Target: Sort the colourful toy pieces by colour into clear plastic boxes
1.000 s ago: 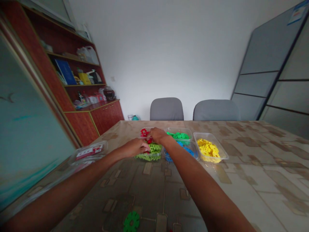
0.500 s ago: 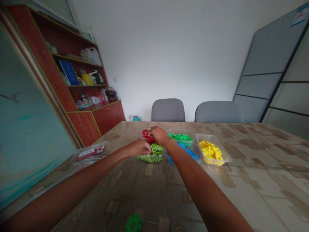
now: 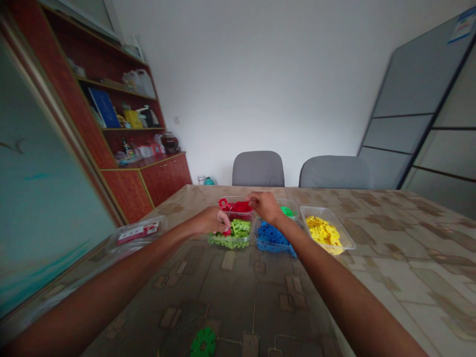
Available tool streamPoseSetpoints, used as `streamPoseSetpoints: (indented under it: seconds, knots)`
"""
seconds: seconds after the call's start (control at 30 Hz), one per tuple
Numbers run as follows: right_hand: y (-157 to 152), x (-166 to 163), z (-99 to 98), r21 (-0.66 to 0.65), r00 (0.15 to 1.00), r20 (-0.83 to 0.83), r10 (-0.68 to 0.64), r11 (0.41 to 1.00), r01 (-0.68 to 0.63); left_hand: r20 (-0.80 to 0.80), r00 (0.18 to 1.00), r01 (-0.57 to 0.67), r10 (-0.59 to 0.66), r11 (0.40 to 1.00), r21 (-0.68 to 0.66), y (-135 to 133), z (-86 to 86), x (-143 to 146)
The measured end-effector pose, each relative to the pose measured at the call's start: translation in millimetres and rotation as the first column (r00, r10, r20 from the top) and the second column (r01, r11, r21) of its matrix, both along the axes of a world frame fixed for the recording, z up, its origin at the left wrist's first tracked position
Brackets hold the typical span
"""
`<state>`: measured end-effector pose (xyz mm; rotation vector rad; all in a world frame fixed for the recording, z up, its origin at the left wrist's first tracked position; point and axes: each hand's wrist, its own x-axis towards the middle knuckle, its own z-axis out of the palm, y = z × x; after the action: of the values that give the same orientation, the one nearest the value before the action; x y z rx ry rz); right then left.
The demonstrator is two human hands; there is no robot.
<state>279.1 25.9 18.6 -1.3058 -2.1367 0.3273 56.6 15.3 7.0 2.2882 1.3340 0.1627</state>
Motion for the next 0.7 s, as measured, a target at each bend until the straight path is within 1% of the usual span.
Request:
streamPoseSetpoints:
  seconds: [0.1,0.2,0.3,0.37,0.43,0.5,0.6,0.7]
  knots:
    - [-32,14,-1.8,-0.011,0.992,-0.106,0.074,0.997,-0.076,0.08,0.995,-0.058,0.054,0.997,0.055,10,13.3,-5]
    - [-66,25,0.5,-0.018,0.976,-0.169,0.135,0.99,-0.14,0.168,0.978,-0.151,0.123,0.975,0.164,24,24.4,-5]
    - [-101,37,4.4,-0.029,0.963,-0.197,0.184,0.981,-0.194,0.241,0.957,-0.221,0.159,0.941,0.256,31,27.6,-3]
    - [-124,46,3.9,-0.041,0.964,-0.171,0.201,0.977,-0.211,0.281,0.946,-0.242,0.159,0.925,0.294,27,25.2,-4]
    - [-145,55,-1.3,-0.082,0.974,-0.102,0.204,0.974,-0.212,0.318,0.938,-0.24,0.138,0.919,0.312,12,20.7,-5]
    - [-165,64,-11.4,-0.172,0.973,-0.042,0.226,0.958,-0.229,0.344,0.934,-0.208,0.094,0.927,0.313,-12,15.3,-5]
    - [-193,70,-29.8,-0.312,0.96,-0.016,0.281,0.911,-0.271,0.341,0.94,-0.103,0.0,0.954,0.282,-62,6.6,-2]
    - [-219,66,-41.5,-0.356,0.936,0.03,0.35,0.879,-0.317,0.297,0.95,0.03,-0.093,0.978,0.208,-115,-1.9,-3]
